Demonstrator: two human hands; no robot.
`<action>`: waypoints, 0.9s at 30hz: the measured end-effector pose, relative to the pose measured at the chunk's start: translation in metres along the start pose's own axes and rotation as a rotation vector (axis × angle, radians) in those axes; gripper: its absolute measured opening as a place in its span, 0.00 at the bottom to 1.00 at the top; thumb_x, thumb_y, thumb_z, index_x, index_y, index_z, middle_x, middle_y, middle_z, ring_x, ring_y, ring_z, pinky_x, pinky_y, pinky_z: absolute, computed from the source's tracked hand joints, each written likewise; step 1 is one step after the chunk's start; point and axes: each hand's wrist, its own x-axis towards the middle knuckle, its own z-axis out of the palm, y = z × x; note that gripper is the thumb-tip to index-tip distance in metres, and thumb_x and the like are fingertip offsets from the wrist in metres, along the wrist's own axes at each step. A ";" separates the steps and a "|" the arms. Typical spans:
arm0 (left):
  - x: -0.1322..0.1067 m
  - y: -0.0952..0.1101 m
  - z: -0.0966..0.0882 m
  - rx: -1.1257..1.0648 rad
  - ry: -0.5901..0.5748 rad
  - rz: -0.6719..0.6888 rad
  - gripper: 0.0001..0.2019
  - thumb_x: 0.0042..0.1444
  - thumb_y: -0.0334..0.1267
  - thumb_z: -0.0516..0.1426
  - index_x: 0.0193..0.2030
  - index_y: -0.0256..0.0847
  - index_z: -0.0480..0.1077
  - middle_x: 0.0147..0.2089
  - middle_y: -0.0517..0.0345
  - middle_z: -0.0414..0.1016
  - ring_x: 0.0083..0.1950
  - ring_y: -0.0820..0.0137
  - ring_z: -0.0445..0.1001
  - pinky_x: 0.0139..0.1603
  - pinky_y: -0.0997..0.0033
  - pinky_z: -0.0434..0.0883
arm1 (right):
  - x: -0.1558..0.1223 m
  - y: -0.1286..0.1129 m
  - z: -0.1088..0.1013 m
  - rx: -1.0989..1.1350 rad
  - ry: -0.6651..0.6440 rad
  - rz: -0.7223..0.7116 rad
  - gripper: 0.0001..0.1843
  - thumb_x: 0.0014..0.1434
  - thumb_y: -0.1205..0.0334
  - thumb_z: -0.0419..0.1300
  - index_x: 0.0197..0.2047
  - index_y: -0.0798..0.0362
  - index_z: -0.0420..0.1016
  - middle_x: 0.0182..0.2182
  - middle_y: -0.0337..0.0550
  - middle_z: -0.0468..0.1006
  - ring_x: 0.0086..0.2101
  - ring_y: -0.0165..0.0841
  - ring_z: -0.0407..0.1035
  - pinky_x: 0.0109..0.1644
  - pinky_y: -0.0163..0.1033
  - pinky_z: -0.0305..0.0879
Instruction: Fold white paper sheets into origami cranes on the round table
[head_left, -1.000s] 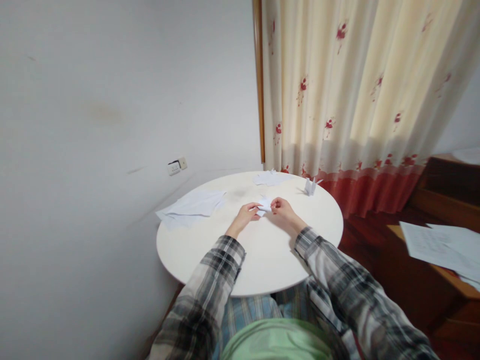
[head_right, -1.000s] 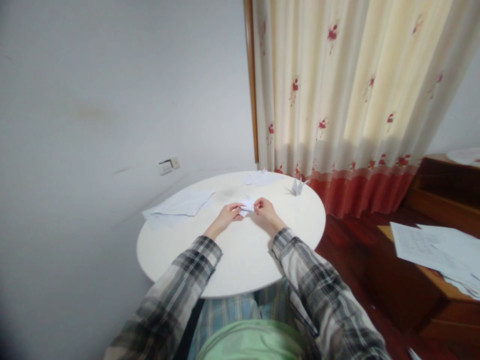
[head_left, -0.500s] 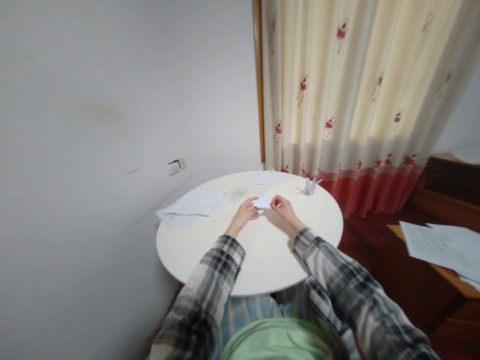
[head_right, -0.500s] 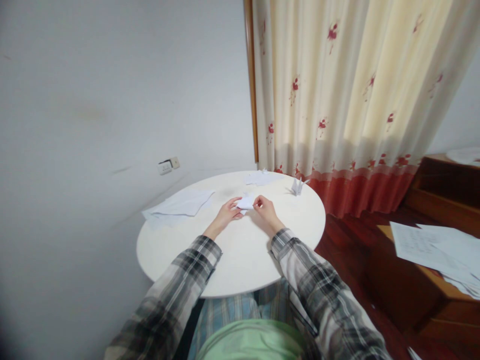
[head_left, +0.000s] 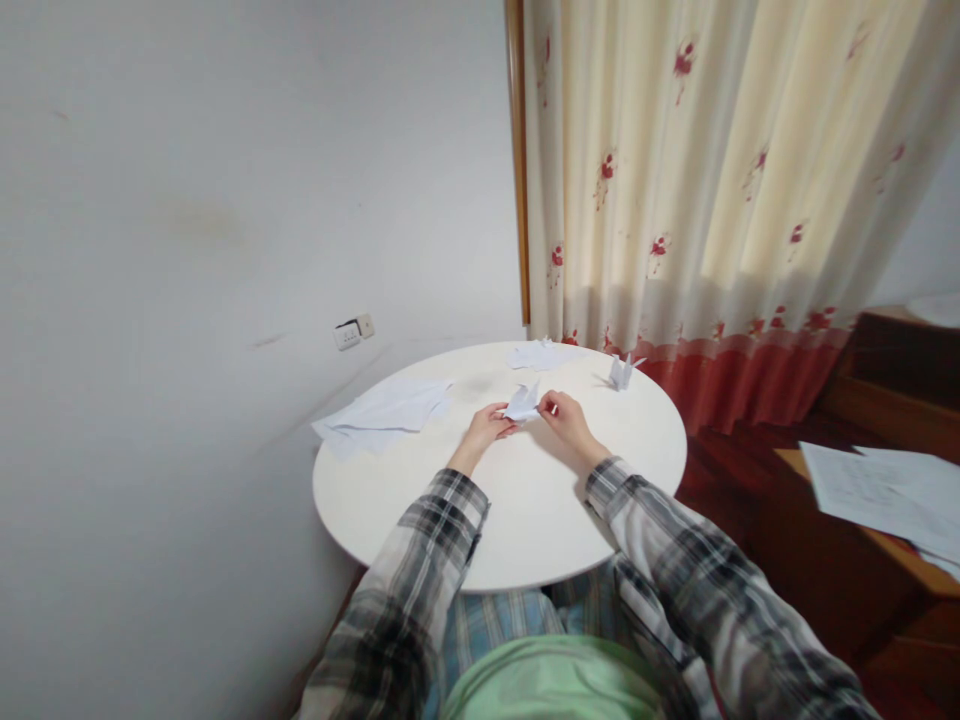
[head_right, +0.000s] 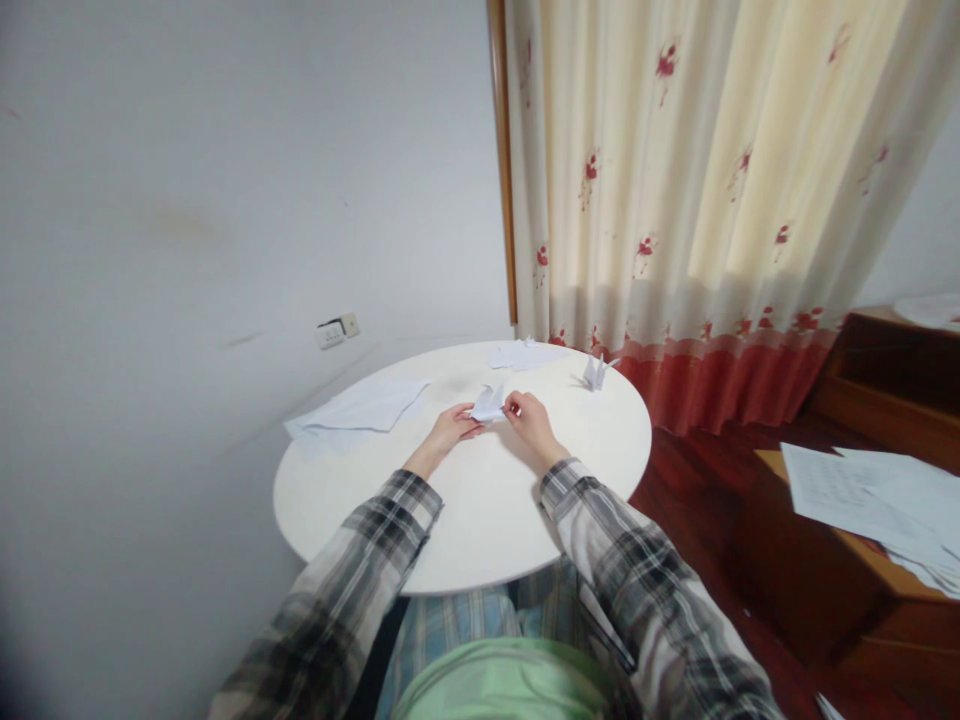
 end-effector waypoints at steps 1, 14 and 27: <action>0.000 0.000 0.000 -0.006 0.010 0.011 0.19 0.40 0.29 0.62 0.43 0.34 0.67 0.32 0.56 0.75 0.30 0.75 0.73 0.38 0.73 0.69 | 0.000 -0.001 0.000 0.004 0.003 0.000 0.05 0.49 0.71 0.51 0.26 0.52 0.64 0.23 0.38 0.68 0.27 0.29 0.60 0.33 0.33 0.56; 0.003 0.000 -0.005 0.070 0.061 0.063 0.24 0.33 0.28 0.61 0.43 0.33 0.70 0.29 0.56 0.75 0.24 0.77 0.69 0.26 0.78 0.62 | 0.003 -0.001 -0.003 0.178 0.107 0.101 0.02 0.49 0.64 0.56 0.27 0.53 0.65 0.24 0.38 0.70 0.26 0.29 0.62 0.32 0.34 0.58; 0.002 0.006 0.000 0.042 0.082 0.159 0.16 0.34 0.31 0.63 0.34 0.32 0.74 0.28 0.55 0.74 0.25 0.77 0.67 0.28 0.77 0.62 | 0.006 -0.009 -0.009 0.298 0.214 0.208 0.07 0.46 0.58 0.59 0.26 0.52 0.66 0.24 0.38 0.71 0.26 0.30 0.64 0.32 0.36 0.60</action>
